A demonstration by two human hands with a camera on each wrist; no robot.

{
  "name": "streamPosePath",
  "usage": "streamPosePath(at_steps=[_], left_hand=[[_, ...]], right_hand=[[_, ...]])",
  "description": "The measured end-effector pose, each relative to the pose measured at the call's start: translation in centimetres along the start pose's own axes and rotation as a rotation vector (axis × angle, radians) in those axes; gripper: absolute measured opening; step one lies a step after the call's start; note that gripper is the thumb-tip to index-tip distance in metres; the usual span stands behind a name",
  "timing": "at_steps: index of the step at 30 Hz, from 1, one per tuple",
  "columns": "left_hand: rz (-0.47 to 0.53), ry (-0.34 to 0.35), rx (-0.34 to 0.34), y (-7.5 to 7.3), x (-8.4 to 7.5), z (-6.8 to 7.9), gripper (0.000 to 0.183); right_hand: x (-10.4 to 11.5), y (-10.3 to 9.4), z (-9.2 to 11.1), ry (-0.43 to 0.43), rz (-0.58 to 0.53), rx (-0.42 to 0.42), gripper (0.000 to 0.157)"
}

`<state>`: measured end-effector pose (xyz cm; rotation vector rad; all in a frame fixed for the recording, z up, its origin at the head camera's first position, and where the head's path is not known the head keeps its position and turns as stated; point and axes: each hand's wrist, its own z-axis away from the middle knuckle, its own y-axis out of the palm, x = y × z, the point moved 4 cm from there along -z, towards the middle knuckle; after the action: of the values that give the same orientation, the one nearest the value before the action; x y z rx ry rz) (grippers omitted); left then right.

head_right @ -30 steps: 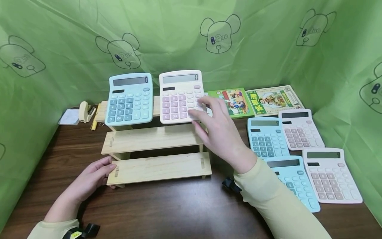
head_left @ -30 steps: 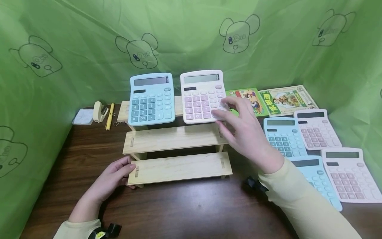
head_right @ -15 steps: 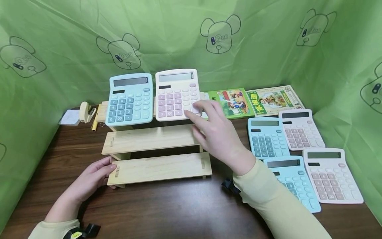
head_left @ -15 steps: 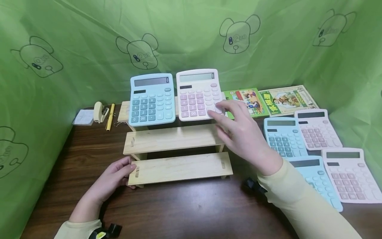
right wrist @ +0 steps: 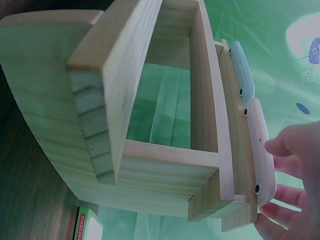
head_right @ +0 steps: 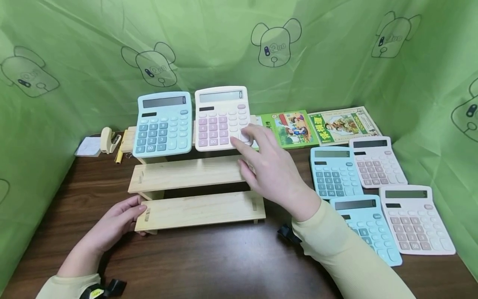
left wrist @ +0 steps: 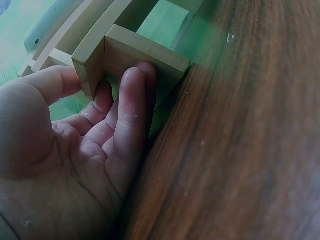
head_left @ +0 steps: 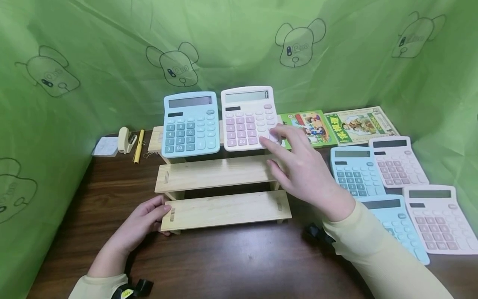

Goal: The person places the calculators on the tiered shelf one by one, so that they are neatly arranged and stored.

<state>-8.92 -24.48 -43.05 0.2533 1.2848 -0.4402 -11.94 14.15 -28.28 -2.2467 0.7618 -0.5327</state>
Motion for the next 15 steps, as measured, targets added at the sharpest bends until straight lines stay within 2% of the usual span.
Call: streamPosePath(at_steps=[7, 15], left_hand=[[0.001, -0.001, -0.006, -0.05, -0.17, -0.03, 0.029], [-0.003, 0.000, -0.006, -0.10, -0.04, -0.06, 0.030]], right_hand=[[0.02, 0.33, -0.11, -0.002, 0.000, 0.048, 0.052], [0.19, -0.44, -0.29, -0.022, -0.044, -0.041, 0.037]])
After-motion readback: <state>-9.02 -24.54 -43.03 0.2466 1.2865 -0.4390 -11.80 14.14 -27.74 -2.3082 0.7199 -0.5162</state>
